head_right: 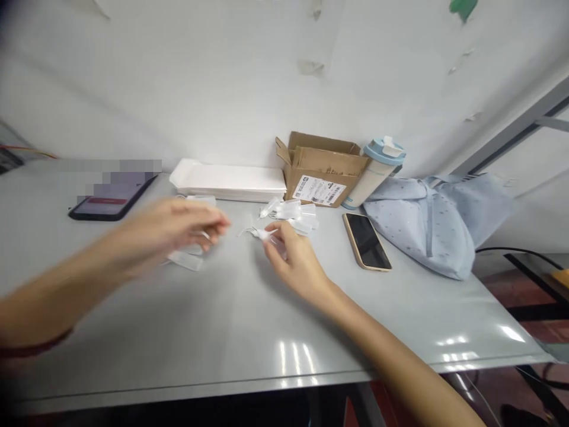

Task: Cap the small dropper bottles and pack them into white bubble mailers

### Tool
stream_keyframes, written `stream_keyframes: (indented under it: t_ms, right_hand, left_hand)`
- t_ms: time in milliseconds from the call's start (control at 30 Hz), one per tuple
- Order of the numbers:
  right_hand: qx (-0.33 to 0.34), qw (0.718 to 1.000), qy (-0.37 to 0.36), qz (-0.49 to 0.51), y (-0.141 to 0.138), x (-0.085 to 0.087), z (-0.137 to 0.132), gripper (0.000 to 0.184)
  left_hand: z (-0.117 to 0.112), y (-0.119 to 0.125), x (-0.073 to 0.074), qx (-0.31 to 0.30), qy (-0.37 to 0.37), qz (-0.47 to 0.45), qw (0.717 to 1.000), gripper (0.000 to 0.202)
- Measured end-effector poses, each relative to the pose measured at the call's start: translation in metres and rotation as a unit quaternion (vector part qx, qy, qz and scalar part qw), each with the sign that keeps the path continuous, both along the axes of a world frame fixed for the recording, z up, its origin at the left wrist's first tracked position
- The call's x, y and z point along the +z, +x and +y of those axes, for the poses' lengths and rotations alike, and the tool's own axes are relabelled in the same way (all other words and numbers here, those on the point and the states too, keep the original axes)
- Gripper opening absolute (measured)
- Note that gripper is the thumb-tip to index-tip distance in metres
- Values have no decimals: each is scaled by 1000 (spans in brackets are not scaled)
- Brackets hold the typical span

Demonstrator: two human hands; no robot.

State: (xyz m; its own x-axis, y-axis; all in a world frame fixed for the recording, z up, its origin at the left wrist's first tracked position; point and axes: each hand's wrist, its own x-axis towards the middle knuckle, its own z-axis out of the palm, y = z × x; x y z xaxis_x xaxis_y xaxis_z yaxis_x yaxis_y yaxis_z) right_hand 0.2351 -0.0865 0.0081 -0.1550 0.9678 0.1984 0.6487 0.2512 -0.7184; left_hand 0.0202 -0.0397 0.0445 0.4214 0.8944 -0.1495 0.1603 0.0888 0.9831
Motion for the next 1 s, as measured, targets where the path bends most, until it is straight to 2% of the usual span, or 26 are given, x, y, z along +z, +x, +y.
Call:
stream_keyframes:
  t_ms: [167,300,567,800,1000]
  right_hand:
    - [36,995,-49,81,-5,-1,-8,23]
    - [71,985,-62,142,-7,-1,-13,20]
    - [73,983,-20,170,-13,2,-21,21]
    - [54,973,-18,223,-16,5,-28,24]
    - [66,974,-7,218,-18,7,-31,29]
  left_hand:
    - [-18,9,-20,-23,-102,-100,989,23]
    - [-24,8,-22,-42,-126,-155,979,21]
    - [-33,10,-21,-37,-134,-186,973,20]
    - [-35,11,-21,1,-115,-195,974,22]
    - [-37,12,-19,0,-108,-189,976,19]
